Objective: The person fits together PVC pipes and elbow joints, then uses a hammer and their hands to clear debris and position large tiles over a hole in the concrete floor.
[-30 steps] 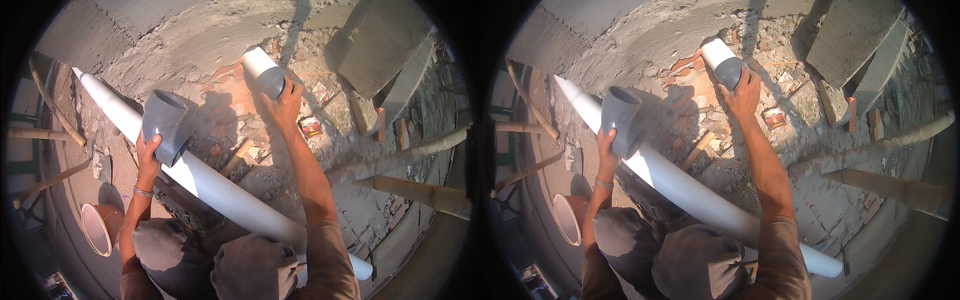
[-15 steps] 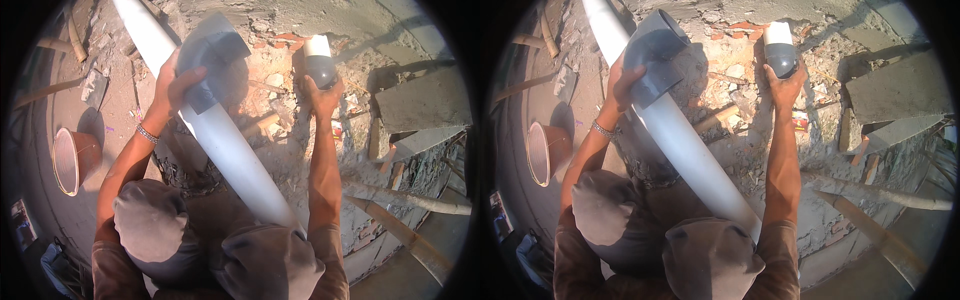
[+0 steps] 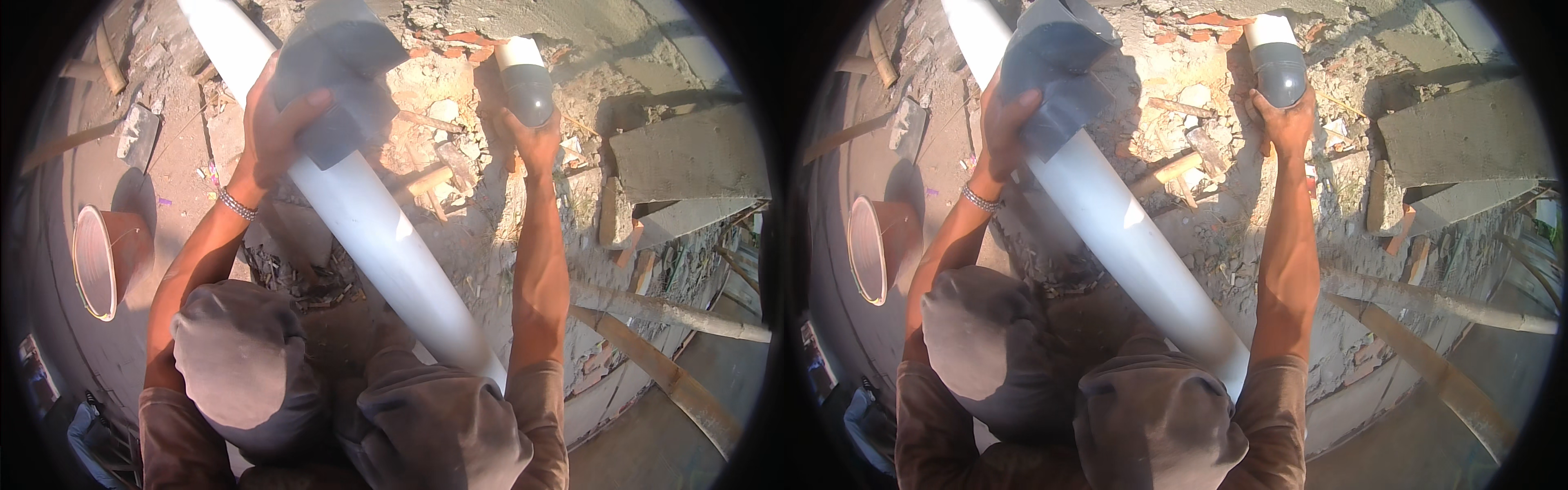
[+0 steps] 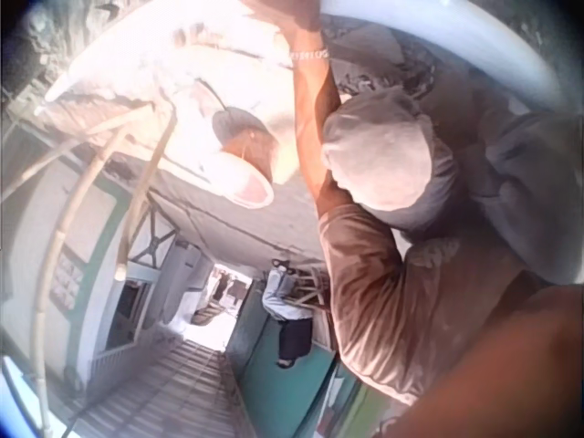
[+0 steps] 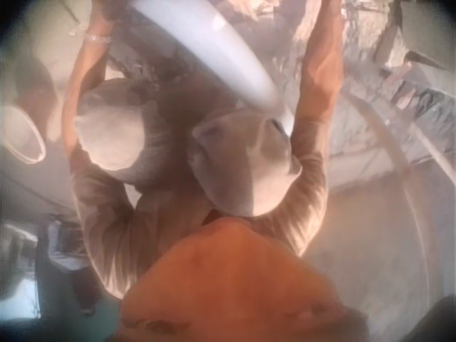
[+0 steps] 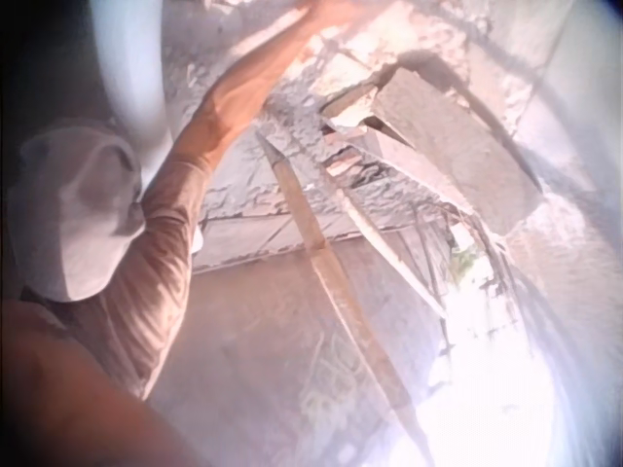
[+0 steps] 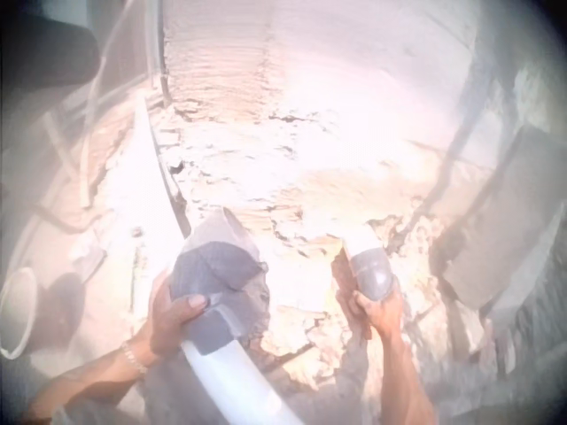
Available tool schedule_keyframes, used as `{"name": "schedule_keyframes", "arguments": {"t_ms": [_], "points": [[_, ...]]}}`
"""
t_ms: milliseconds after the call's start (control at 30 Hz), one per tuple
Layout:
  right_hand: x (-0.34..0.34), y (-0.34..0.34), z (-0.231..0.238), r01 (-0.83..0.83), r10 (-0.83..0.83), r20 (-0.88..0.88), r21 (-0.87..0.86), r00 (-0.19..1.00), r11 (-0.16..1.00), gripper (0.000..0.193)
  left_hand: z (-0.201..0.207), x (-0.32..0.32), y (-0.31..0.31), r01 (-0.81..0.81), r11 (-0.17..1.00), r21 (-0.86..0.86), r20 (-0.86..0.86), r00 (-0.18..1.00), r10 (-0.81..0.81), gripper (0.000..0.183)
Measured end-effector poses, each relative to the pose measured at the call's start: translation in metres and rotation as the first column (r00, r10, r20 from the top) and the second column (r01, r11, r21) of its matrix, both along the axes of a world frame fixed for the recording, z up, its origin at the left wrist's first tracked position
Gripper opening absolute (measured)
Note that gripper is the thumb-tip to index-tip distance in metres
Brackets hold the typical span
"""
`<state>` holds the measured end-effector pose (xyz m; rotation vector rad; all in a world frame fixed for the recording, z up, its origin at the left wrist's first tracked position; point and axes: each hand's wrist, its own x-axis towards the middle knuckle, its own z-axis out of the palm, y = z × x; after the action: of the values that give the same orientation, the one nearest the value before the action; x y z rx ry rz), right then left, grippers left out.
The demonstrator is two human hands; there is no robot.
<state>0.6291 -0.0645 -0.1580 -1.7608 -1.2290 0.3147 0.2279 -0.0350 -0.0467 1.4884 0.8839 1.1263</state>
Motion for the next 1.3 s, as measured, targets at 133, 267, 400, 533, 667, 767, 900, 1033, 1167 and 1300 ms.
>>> {"name": "schedule_keyframes", "arguments": {"t_ms": [133, 267, 400, 533, 667, 767, 900, 1033, 1167, 1300], "points": [[0.002, 0.014, 0.004, 0.053, -0.053, 0.021, -0.026, 0.998, 0.998, 0.084, 0.001, -0.001, -0.001, -0.022, 1.0, 0.013, -0.04, 0.999, 0.022, 0.071], [0.017, 0.046, 0.005, 0.052, -0.05, 0.055, -0.039, 0.997, 0.998, 0.081, 0.01, 0.0, -0.004, -0.02, 1.0, -0.014, -0.054, 0.998, 0.019, 0.078], [0.008, 0.053, -0.003, 0.038, -0.035, 0.05, -0.053, 0.998, 0.998, 0.084, 0.005, -0.007, -0.008, -0.05, 0.999, -0.002, -0.077, 0.996, 0.05, 0.081], [0.012, 0.051, -0.007, 0.01, -0.011, -0.017, -0.043, 1.0, 0.999, 0.085, 0.007, -0.009, -0.007, -0.037, 0.999, 0.004, -0.109, 0.993, 0.038, 0.081], [0.027, 0.049, -0.006, 0.042, -0.041, 0.016, -0.059, 0.999, 0.997, 0.081, 0.01, 0.001, -0.005, -0.044, 0.998, 0.04, -0.112, 0.992, 0.048, 0.08], [0.005, 0.047, -0.004, 0.078, -0.077, 0.025, -0.067, 0.997, 0.995, 0.079, 0.006, -0.006, -0.007, -0.063, 0.997, 0.037, -0.12, 0.99, 0.067, 0.08], [-0.003, 0.047, 0.002, 0.113, -0.111, 0.035, -0.039, 0.993, 0.993, 0.078, 0.004, -0.01, -0.005, -0.05, 0.999, 0.022, -0.09, 0.995, 0.052, 0.081], [0.003, 0.046, 0.003, 0.115, -0.113, 0.069, -0.038, 0.991, 0.993, 0.078, 0.005, -0.006, -0.007, -0.034, 0.999, -0.031, -0.059, 0.998, 0.032, 0.081], [0.005, 0.045, 0.006, 0.133, -0.128, 0.065, -0.085, 0.99, 0.987, 0.082, 0.007, -0.006, -0.007, -0.03, 0.999, -0.018, -0.066, 0.997, 0.029, 0.08], [-0.007, 0.038, 0.01, 0.136, -0.136, 0.012, -0.158, 0.991, 0.978, 0.088, 0.009, -0.016, -0.008, -0.035, 0.999, -0.035, -0.097, 0.995, 0.031, 0.08]]}}
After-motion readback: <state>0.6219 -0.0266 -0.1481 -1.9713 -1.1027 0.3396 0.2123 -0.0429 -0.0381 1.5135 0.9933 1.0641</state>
